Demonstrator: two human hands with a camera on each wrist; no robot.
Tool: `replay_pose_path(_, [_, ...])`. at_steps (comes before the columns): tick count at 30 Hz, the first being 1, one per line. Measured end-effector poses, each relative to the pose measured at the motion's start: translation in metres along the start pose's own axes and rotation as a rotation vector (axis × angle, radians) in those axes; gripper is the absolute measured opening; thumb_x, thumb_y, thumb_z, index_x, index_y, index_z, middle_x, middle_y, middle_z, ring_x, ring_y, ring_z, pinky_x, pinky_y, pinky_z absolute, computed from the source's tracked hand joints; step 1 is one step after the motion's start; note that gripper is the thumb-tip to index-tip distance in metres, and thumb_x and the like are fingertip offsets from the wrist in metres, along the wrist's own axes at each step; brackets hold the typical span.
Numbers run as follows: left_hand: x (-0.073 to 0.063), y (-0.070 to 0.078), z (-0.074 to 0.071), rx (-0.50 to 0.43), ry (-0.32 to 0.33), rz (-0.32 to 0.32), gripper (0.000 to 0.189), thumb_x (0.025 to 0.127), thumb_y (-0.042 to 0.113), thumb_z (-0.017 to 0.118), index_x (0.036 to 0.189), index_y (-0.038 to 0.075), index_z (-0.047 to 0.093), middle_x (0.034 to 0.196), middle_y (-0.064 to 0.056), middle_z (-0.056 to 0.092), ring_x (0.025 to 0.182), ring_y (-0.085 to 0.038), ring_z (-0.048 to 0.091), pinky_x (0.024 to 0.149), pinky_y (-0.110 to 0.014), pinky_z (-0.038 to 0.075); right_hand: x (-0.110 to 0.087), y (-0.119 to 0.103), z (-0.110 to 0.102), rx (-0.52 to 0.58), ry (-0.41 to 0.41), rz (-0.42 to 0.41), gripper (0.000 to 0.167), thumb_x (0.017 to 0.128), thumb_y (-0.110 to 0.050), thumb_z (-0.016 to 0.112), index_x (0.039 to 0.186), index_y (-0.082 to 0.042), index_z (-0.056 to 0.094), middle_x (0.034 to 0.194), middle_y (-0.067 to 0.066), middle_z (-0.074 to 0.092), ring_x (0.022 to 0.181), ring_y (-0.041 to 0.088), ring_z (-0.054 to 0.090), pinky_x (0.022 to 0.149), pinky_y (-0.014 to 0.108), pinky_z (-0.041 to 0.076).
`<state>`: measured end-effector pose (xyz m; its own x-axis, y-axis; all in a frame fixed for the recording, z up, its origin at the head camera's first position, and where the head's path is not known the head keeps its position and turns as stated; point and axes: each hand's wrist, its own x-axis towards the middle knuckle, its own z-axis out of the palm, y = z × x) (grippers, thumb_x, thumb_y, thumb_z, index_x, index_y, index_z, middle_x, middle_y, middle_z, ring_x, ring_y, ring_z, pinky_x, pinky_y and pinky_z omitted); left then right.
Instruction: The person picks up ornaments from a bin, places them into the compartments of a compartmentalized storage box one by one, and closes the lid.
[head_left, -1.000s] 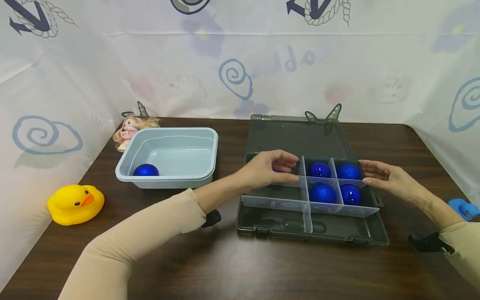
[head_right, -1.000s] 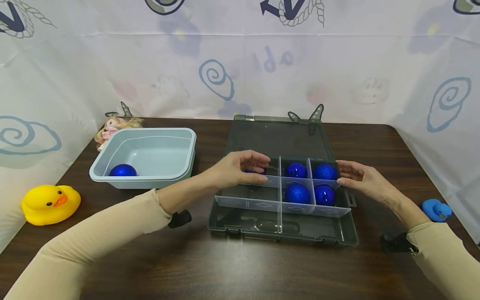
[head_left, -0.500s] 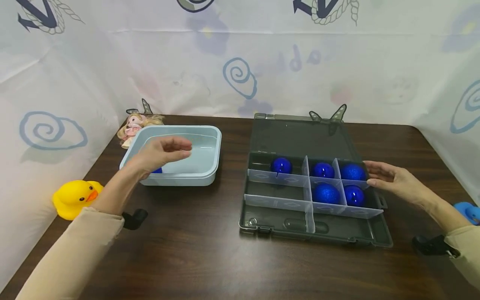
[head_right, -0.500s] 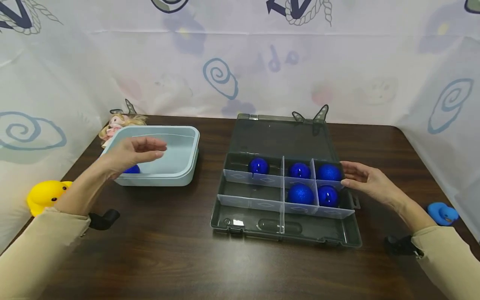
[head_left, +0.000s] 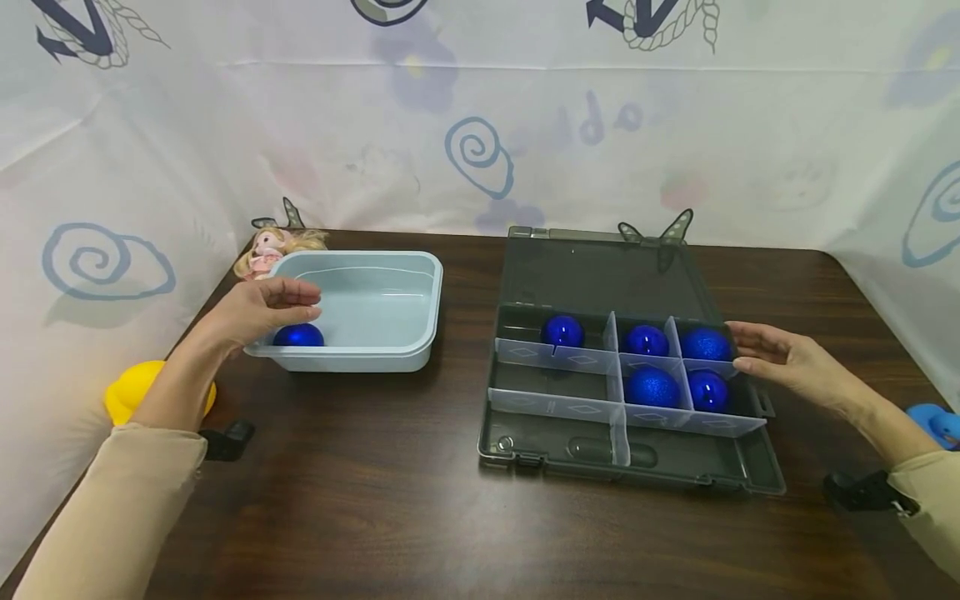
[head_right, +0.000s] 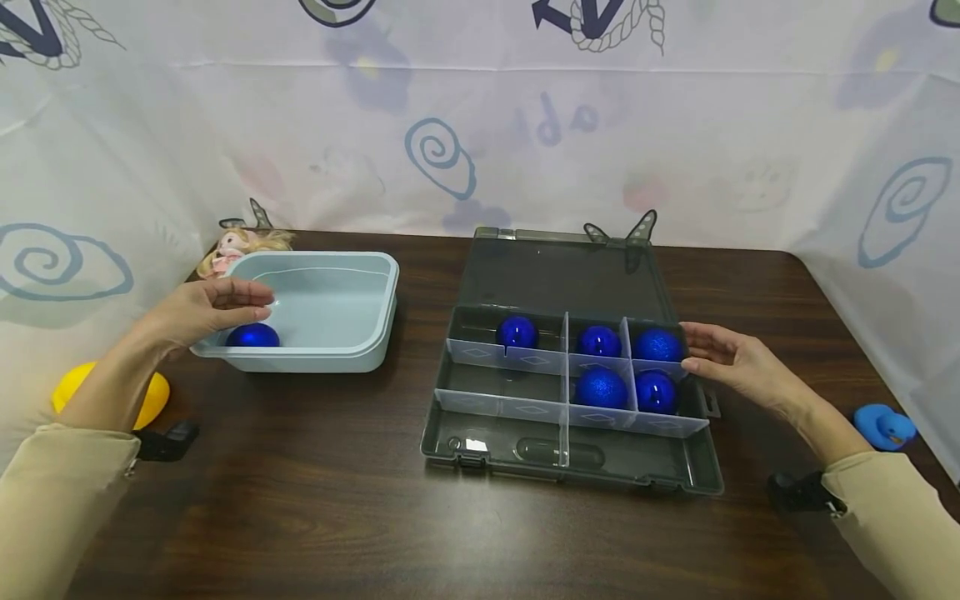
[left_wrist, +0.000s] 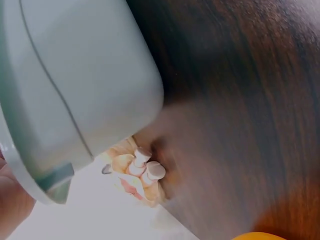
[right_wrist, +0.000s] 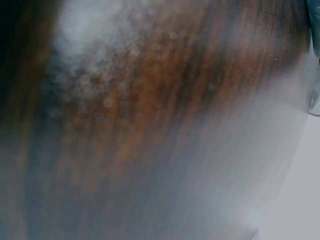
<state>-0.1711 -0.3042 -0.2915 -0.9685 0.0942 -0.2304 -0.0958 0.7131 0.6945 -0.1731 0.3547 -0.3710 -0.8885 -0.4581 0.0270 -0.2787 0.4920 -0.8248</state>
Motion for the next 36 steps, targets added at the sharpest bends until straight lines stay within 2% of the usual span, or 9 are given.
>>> replay_pose_path(3, [0.001, 0.000, 0.001, 0.024, -0.015, 0.001, 0.056, 0.090, 0.033, 0.063, 0.132, -0.001, 0.048, 0.127, -0.019, 0.056, 0.091, 0.002, 0.054, 0.079, -0.007, 0.041, 0.000, -0.001, 0.000, -0.002, -0.003, -0.001, 0.053, 0.095, -0.003, 0.053, 0.141, 0.008, 0.031, 0.122, -0.031, 0.043, 0.107, -0.019, 0.047, 0.080, 0.008, 0.046])
replay_pose_path(6, [0.004, -0.001, 0.002, 0.039, -0.031, 0.020, 0.054, 0.090, 0.027, 0.064, 0.131, -0.004, 0.047, 0.128, -0.025, 0.053, 0.094, -0.003, 0.054, 0.076, -0.005, 0.041, 0.000, -0.001, 0.000, -0.008, -0.003, 0.001, 0.053, 0.095, -0.003, 0.053, 0.141, 0.008, 0.031, 0.122, -0.032, 0.043, 0.107, -0.019, 0.046, 0.080, 0.008, 0.046])
replay_pose_path(10, [0.008, -0.003, 0.002, 0.038, -0.058, 0.035, 0.051, 0.090, 0.020, 0.065, 0.129, -0.008, 0.047, 0.126, -0.026, 0.053, 0.092, -0.003, 0.053, 0.075, -0.006, 0.042, 0.000, -0.003, 0.000, -0.013, 0.002, 0.007, 0.053, 0.095, -0.004, 0.054, 0.141, 0.009, 0.030, 0.122, -0.032, 0.043, 0.107, -0.019, 0.046, 0.080, 0.007, 0.046])
replay_pose_path(14, [0.012, -0.006, 0.002, 0.035, -0.095, 0.023, 0.053, 0.089, 0.018, 0.065, 0.130, -0.009, 0.045, 0.127, -0.026, 0.051, 0.095, -0.004, 0.053, 0.075, -0.007, 0.043, 0.001, -0.003, 0.000, -0.015, 0.006, 0.018, 0.053, 0.095, -0.005, 0.054, 0.141, 0.009, 0.030, 0.121, -0.031, 0.043, 0.106, -0.019, 0.046, 0.080, 0.007, 0.046])
replay_pose_path(23, [0.014, -0.006, 0.003, 0.048, -0.128, 0.015, 0.048, 0.089, 0.008, 0.063, 0.129, -0.011, 0.044, 0.127, -0.030, 0.050, 0.109, -0.027, 0.054, 0.076, -0.009, 0.043, 0.001, -0.003, 0.001, 0.002, -0.002, 0.020, 0.053, 0.095, -0.005, 0.054, 0.140, 0.010, 0.030, 0.121, -0.032, 0.043, 0.106, -0.019, 0.046, 0.080, 0.007, 0.046])
replay_pose_path(25, [0.014, -0.006, 0.003, 0.058, -0.137, 0.016, 0.048, 0.090, 0.008, 0.063, 0.129, -0.012, 0.044, 0.128, -0.031, 0.049, 0.111, -0.031, 0.054, 0.082, -0.015, 0.046, 0.001, -0.003, 0.001, 0.002, -0.001, 0.019, 0.053, 0.095, -0.005, 0.054, 0.140, 0.010, 0.030, 0.121, -0.032, 0.043, 0.106, -0.019, 0.046, 0.080, 0.007, 0.046])
replay_pose_path(27, [0.015, -0.005, 0.004, 0.065, -0.145, 0.015, 0.048, 0.090, 0.008, 0.063, 0.129, -0.013, 0.044, 0.128, -0.032, 0.049, 0.113, -0.036, 0.053, 0.090, -0.026, 0.047, 0.001, -0.003, 0.001, 0.000, 0.000, 0.019, 0.053, 0.095, -0.005, 0.054, 0.140, 0.010, 0.030, 0.121, -0.032, 0.043, 0.106, -0.019, 0.046, 0.080, 0.007, 0.046])
replay_pose_path(31, [0.015, -0.003, 0.004, 0.072, -0.163, 0.001, 0.049, 0.089, 0.008, 0.063, 0.130, -0.012, 0.043, 0.129, -0.033, 0.048, 0.118, -0.042, 0.049, 0.101, -0.049, 0.038, 0.001, -0.004, 0.000, 0.010, -0.002, 0.018, 0.053, 0.095, -0.005, 0.054, 0.140, 0.010, 0.030, 0.121, -0.031, 0.043, 0.106, -0.018, 0.047, 0.080, 0.007, 0.046])
replay_pose_path(36, [0.015, -0.001, 0.005, 0.106, -0.184, -0.018, 0.053, 0.089, 0.013, 0.065, 0.131, -0.010, 0.043, 0.132, -0.033, 0.046, 0.122, -0.045, 0.045, 0.104, -0.055, 0.032, 0.000, -0.004, 0.000, 0.011, -0.003, 0.022, 0.054, 0.095, -0.005, 0.054, 0.140, 0.010, 0.029, 0.121, -0.031, 0.043, 0.106, -0.018, 0.047, 0.080, 0.007, 0.046])
